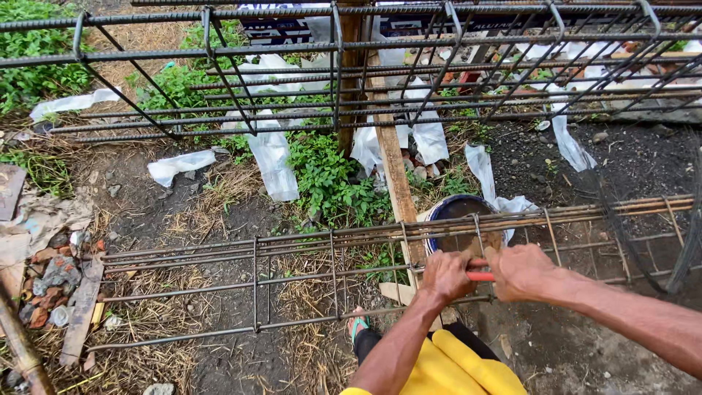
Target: The person uses pliers to twist wire ties around the intersections of a rebar grid. They repeatedly wrap the wire and twist it to secure the metal bars together.
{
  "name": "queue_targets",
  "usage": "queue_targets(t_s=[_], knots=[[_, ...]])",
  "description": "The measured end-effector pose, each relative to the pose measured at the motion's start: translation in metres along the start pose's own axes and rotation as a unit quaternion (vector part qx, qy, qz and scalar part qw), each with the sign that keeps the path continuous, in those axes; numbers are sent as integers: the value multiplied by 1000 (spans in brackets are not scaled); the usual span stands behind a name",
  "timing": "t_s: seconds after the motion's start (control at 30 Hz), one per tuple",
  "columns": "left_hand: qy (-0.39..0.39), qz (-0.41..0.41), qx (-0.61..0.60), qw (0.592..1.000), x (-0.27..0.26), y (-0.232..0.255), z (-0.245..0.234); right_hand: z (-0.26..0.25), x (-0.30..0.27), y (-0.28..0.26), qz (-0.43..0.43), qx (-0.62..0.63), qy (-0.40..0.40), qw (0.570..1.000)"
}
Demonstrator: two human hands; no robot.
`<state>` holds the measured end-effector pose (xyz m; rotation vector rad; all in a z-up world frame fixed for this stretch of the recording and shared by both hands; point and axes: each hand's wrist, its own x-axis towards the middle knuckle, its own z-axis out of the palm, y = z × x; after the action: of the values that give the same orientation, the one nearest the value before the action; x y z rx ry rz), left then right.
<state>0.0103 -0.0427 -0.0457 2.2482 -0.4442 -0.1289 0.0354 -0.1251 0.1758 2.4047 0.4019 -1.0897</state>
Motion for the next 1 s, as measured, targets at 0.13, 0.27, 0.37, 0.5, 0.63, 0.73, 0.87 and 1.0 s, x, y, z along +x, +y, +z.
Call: queue_targets(t_s=[0.13, 0.27, 0.37, 0.5, 0.63, 0.73, 0.87, 1.0], knots=[[0, 31, 12, 999, -8, 11, -18, 40, 34, 20, -153, -278, 4, 948], [39, 35, 20, 998, 1, 3, 2, 46, 56, 30, -69, -37, 33, 996], [81, 40, 23, 996, 8, 0, 12, 41, 58, 34, -72, -55, 38, 995], [143, 73, 86, 983, 22, 4, 8, 30, 40, 42, -54, -89, 70, 992], [24, 91, 100, 991, -3, 48, -42, 77, 24, 60, -45, -30, 45, 998], [-219, 43, 99, 970, -30, 83, -105, 153, 28, 61, -98, -1, 138, 986], [-320, -12, -5, 947, -65, 69, -108, 204, 6, 18, -88, 99, 119, 984], [-433, -70, 48, 897, -96, 62, -99, 257, -4, -30, -90, 201, 235, 947]])
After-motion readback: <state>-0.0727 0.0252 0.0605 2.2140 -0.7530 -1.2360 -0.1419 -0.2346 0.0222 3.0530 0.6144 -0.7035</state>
